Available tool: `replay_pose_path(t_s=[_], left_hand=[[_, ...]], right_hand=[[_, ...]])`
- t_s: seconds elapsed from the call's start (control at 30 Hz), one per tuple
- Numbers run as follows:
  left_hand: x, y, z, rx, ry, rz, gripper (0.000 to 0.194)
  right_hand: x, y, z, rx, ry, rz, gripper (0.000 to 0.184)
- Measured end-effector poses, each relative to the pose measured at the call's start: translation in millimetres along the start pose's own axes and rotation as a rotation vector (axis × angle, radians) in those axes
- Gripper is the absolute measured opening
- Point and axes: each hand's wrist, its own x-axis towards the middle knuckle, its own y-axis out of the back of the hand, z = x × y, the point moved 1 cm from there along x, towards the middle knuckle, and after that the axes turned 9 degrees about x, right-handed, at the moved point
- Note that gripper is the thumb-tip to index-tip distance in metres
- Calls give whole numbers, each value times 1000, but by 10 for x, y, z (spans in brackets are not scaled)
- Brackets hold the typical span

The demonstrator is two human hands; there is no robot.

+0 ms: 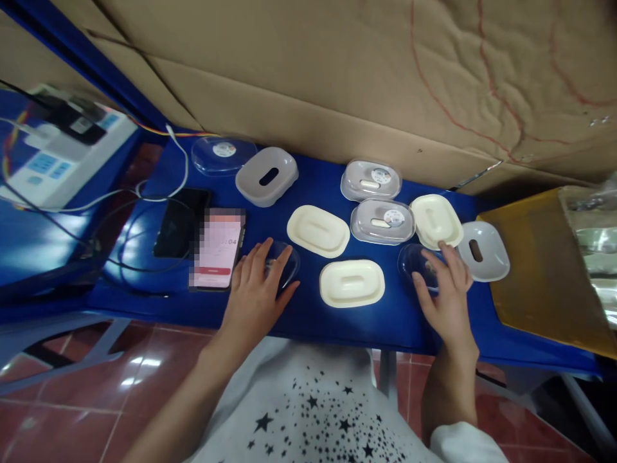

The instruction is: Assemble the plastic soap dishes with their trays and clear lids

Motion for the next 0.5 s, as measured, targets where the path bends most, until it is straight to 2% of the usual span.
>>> replay_pose_path(t_s=[0.1, 0.2, 0.27, 0.37, 0.43, 0.5], left_hand=[[34, 0, -45, -44, -68, 50, 62], [104, 98, -103, -123, -92, 141, 70], [147, 158, -114, -171, -105, 181, 74], [178, 173, -27, -189, -164, 201, 74], [166, 137, 98, -172, -240, 187, 67], [130, 86, 241, -150, -323, 153, 56]], right_hand=[[84, 169, 174, -102, -58, 131, 52], [-3, 329, 434, -221, -193, 256, 58], [-110, 359, 574, -257, -254, 258, 60], [-238, 320, 697, -287, -285, 189, 53], [-273, 305, 746, -323, -268, 173, 45], [-281, 328, 770, -332, -233, 210, 40]])
